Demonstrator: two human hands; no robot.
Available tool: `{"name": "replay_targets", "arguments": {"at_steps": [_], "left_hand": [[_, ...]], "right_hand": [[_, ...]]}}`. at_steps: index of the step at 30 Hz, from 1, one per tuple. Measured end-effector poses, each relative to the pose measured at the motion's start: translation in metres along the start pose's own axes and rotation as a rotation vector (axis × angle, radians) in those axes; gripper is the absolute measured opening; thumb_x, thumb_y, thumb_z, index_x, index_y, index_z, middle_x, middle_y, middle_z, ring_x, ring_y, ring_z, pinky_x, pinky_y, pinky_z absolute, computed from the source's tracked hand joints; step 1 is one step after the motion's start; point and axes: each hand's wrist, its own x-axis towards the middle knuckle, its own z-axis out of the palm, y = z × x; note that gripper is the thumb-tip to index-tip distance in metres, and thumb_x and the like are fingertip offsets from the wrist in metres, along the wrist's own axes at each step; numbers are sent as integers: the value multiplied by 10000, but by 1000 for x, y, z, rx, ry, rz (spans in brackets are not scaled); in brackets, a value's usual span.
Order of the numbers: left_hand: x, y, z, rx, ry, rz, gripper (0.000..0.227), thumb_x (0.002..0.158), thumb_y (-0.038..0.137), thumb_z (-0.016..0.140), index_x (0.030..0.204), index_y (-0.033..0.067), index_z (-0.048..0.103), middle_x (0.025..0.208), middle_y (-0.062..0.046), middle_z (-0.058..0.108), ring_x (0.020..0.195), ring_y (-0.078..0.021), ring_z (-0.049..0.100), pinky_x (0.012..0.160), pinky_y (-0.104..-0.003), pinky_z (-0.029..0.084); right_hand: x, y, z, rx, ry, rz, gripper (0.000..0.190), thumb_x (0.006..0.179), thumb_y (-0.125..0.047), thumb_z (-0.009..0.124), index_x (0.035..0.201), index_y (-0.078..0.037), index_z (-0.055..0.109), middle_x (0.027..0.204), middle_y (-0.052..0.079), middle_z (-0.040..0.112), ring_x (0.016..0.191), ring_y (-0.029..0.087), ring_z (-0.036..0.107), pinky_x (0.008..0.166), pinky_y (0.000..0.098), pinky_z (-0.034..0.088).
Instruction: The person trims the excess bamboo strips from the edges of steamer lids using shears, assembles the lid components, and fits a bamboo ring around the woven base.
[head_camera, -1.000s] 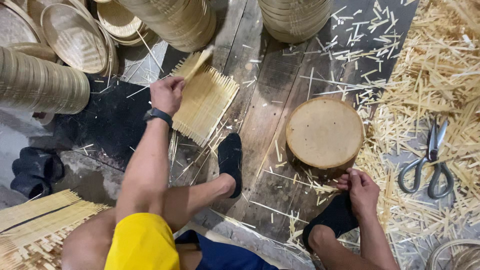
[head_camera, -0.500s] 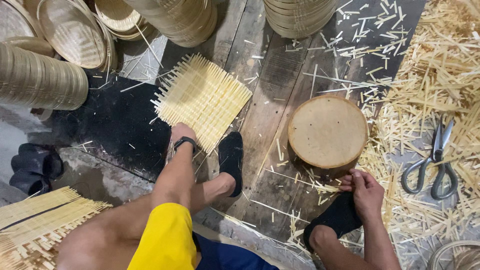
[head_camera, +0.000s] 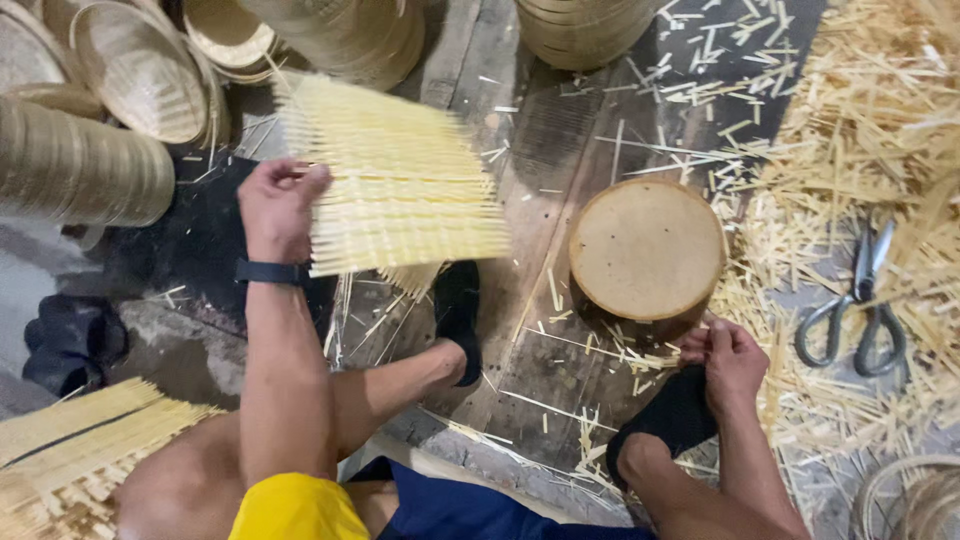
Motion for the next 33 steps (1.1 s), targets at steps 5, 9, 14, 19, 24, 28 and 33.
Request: {"name": "replay_targets", "arguments": {"at_steps": [5,9,14,19,24,28,33], "left_hand": [[-57,-3,142,-228,-378,-228,600,806,44,818,1326,-49,533,1052,-82,740,901,-168,734,834,-296,608],[-102,-66,255,-3,-485,-231,379,805,109,862,1116,-47,712,935,-97,771,820,-143,708,762,-273,581],[-120,-114,302,-22,-482,-224,290,795,120,844,1035,-6,742,919,-73,763,772,-118,683,713,-267,575],[-111,-90,292,54,-537,-254,297,825,145,839,1061,-14,754,935,-87,768,795,-168,679,733,-323,573],[-71,-30,315,683,-276,544,758,623,53,814,1316,-98,547,1224,-303,647,1160,-426,609,972,-562,498],[-12,-17,408,809,-876,707,633,918,-11,466,1541,95,434,1538,-128,523,1429,-321,474,1159,-483,432],[76,-41,523,1755,-725,1408,581,1025,290,310,1568,84,340,1651,-123,281,1561,-339,126,1224,-581,-18]], "right_hand": [[10,-41,-6,107,-73,-229,373,1086,-317,549,1201,17,669,1003,94,726,866,162,704,735,300,582],[27,-74,3,287,-245,-33,420,1009,-374,634,1199,0,660,1033,68,728,902,167,706,786,337,595],[26,-95,20,-131,-89,-95,403,856,-172,798,1205,-9,681,1076,82,753,926,168,695,834,331,568],[21,-99,32,-420,42,22,416,852,-190,822,1204,-15,687,1052,105,747,912,162,704,807,323,584],[31,-69,14,-284,114,-239,411,924,-153,768,1254,48,627,1062,121,715,941,166,673,831,313,559],[13,-17,-41,-178,108,-279,356,981,-171,706,1262,32,624,1122,148,708,1024,169,671,872,306,557],[-32,58,-118,-322,278,2,334,968,-199,688,1216,25,679,1094,142,751,1009,183,708,871,314,561]]}}
